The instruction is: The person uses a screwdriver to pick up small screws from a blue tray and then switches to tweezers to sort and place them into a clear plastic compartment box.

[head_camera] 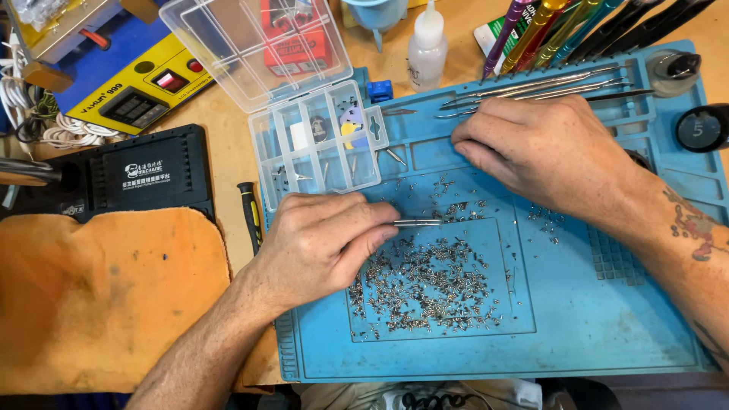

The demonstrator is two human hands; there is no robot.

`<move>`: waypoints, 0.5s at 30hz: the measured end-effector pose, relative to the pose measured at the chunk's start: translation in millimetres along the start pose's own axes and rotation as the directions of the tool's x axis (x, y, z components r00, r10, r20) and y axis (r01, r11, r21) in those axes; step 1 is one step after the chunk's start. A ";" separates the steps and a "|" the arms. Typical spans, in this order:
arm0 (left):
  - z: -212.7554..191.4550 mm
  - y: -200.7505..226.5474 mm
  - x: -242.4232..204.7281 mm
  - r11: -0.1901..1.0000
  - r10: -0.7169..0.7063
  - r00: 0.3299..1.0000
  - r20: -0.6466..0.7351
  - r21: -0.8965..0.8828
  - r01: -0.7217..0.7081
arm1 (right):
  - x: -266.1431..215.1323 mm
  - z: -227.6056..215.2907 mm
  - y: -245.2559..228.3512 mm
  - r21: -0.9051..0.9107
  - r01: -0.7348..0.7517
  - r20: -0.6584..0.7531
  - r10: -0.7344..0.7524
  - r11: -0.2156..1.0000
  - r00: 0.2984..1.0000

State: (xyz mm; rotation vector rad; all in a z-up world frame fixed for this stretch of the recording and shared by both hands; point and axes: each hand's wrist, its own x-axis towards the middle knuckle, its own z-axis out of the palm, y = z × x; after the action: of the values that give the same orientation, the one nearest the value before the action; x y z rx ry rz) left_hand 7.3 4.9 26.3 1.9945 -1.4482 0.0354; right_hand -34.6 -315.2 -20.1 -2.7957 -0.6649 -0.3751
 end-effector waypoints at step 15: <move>7.4 -7.8 -0.9 0.999 -0.004 1.000 0.018 -0.054 0.005 | -0.3 -0.3 -0.3 0.026 -0.042 0.034 0.041 0.999 0.999</move>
State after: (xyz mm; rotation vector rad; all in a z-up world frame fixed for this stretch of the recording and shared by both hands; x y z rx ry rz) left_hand 11.1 3.1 16.4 1.9590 -1.4415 -0.0236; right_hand -35.1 -315.2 -19.8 -2.7916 -0.6139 -0.3098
